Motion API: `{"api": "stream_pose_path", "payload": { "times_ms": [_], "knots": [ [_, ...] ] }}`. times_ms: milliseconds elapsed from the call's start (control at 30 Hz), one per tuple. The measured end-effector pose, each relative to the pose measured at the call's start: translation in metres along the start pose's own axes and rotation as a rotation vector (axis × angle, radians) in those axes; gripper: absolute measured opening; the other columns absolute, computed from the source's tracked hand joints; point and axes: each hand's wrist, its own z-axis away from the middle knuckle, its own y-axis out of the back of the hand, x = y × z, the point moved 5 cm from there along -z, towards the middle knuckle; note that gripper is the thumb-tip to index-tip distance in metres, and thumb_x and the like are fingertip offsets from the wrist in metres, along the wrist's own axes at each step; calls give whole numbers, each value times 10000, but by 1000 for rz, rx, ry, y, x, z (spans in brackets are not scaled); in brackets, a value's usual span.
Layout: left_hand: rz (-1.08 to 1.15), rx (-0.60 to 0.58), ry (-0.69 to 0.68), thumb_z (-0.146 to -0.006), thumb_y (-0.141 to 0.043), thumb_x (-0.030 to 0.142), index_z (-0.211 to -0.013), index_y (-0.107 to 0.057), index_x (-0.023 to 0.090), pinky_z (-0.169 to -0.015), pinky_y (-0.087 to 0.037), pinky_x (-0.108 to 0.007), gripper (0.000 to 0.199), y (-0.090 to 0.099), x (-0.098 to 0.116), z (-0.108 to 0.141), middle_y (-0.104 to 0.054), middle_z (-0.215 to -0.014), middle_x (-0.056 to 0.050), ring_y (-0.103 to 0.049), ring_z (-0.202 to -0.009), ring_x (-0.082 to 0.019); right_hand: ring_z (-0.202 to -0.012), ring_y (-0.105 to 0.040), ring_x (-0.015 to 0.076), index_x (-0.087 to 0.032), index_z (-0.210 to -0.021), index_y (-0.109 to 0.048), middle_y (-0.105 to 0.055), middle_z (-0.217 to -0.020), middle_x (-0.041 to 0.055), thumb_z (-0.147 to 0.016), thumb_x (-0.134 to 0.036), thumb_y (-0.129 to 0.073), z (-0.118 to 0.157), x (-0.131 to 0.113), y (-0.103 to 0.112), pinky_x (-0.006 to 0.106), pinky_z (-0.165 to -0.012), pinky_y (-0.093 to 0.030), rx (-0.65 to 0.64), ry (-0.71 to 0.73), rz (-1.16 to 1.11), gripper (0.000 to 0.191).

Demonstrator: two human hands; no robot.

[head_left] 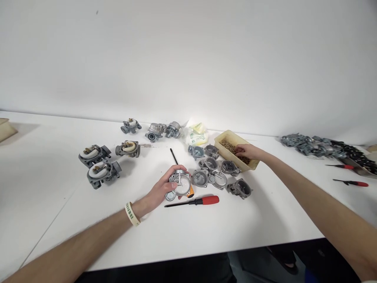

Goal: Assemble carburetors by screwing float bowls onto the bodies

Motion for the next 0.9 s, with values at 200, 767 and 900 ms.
{"api": "stream_pose_path", "payload": {
  "times_ms": [200, 767, 900],
  "knots": [
    [27, 10, 1, -885, -651, 450, -1321, -472, 259, -622, -525, -291, 508, 5, -6, -1, -535, -1351, -139, -646, -766, -168, -857, -607, 130, -142, -1031, -662, -660, -985, 53, -968, -460, -587, 5, 4, 11, 311, -814, -530, 158, -56, -89, 333],
    [-19, 7, 3, -860, -667, 436, -1288, -492, 242, -611, -522, -263, 501, -2, -1, -1, -623, -1216, -101, -638, -739, -151, -865, -639, 230, -222, -838, -620, -718, -989, 66, -840, -506, -592, 60, -49, 17, 358, -756, -470, 479, 95, -253, 286],
    [-61, 6, 2, -895, -644, 429, -1291, -490, 236, -630, -521, -256, 467, -6, 4, 1, -619, -1219, -102, -643, -734, -139, -1083, -645, 240, -226, -782, -574, -689, -1206, 41, -886, -498, -588, 100, -121, 5, 367, -868, -503, 491, 303, -277, 291]
  ]
}}
